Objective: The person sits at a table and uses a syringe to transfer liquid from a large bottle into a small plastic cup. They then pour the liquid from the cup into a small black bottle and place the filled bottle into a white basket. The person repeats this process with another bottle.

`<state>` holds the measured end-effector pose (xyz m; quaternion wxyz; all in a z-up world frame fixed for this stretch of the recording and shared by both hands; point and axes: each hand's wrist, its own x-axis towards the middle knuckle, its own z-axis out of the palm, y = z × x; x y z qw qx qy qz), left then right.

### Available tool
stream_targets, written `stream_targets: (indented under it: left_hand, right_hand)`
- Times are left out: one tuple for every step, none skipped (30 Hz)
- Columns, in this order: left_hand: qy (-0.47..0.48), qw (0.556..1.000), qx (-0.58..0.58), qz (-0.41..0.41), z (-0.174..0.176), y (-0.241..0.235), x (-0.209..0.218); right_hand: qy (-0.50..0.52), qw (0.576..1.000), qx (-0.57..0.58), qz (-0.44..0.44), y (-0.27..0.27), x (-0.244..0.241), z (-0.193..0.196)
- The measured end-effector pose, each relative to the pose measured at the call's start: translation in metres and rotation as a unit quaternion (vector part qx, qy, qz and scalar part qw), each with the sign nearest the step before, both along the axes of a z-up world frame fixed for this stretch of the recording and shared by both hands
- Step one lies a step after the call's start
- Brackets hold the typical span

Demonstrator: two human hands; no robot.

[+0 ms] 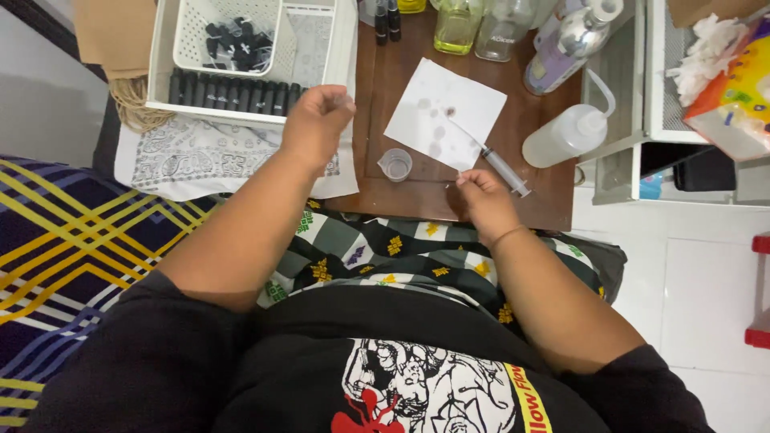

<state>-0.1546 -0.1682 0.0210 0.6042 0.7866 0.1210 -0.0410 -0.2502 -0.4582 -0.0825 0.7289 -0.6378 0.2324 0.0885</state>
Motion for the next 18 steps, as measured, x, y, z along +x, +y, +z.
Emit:
stream_targets:
  left_hand:
    - [0.000,1.000,0.001,0.000,0.005,0.001,-0.003]
    - [0.012,0.999,0.029,-0.006,0.011,0.001,-0.006]
    - [0.023,0.998,0.056,-0.016,0.016,-0.001,-0.006]
    - [0.022,0.998,0.056,-0.019,-0.004,0.002,0.005]
    - [0.020,0.986,0.150,-0.065,-0.026,0.004,0.015]
    - [0.018,0.964,0.241,-0.110,-0.047,0.006,0.025]
    - [0.019,0.964,0.241,-0.113,-0.055,0.005,0.032]
    - [0.016,0.954,0.272,-0.126,-0.064,0.004,0.040]
    - [0.016,0.943,0.303,-0.139,-0.073,0.003,0.045]
    - [0.020,0.942,0.303,-0.142,-0.058,-0.006,0.037]
    - [0.026,0.933,0.306,-0.186,-0.042,-0.015,0.032]
    - [0.032,0.922,0.309,-0.230,-0.026,-0.025,0.027]
    - [0.033,0.922,0.309,-0.230,-0.043,-0.027,0.034]
    - [0.050,0.908,0.340,-0.239,-0.060,-0.029,0.042]
    - [0.069,0.893,0.369,-0.249,-0.078,-0.031,0.047]
    - [0.072,0.893,0.368,-0.250,-0.078,-0.030,0.050]
    - [0.084,0.891,0.371,-0.249,-0.079,-0.030,0.052]
    - [0.096,0.889,0.374,-0.247,-0.080,-0.029,0.054]
  right_hand:
    - [0.000,1.000,0.001,0.000,0.001,0.000,0.002]
    - [0.015,1.000,-0.010,0.000,0.001,0.001,0.004]
    - [0.029,0.999,-0.022,-0.003,0.000,0.002,0.006]
    - [0.028,0.999,-0.022,-0.006,0.001,0.005,0.003]
    - [0.033,0.999,-0.030,-0.002,0.002,0.007,0.000]
    - [0.038,0.999,-0.038,0.002,0.003,0.009,-0.003]
    - [0.040,0.998,-0.038,0.000,0.005,0.011,-0.004]
    - [0.038,0.998,-0.057,0.015,0.007,0.013,-0.004]
    - [0.037,0.996,-0.075,0.031,0.010,0.013,-0.006]
    - [0.041,0.996,-0.075,0.030,0.013,0.009,0.000]
    - [0.047,0.995,-0.080,0.032,0.016,0.010,0.007]
    - [0.052,0.994,-0.085,0.033,0.019,0.010,0.013]
    - [0.052,0.994,-0.085,0.033,0.020,0.013,0.010]
    - [0.053,0.994,-0.086,0.035,0.021,0.016,0.006]
    - [0.057,0.994,-0.088,0.038,0.021,0.017,0.002]
    - [0.060,0.994,-0.089,0.038,0.023,0.019,0.001]
    - [0.061,0.993,-0.093,0.046,0.023,0.021,0.000]
    - [0.062,0.992,-0.096,0.055,0.024,0.022,-0.001]
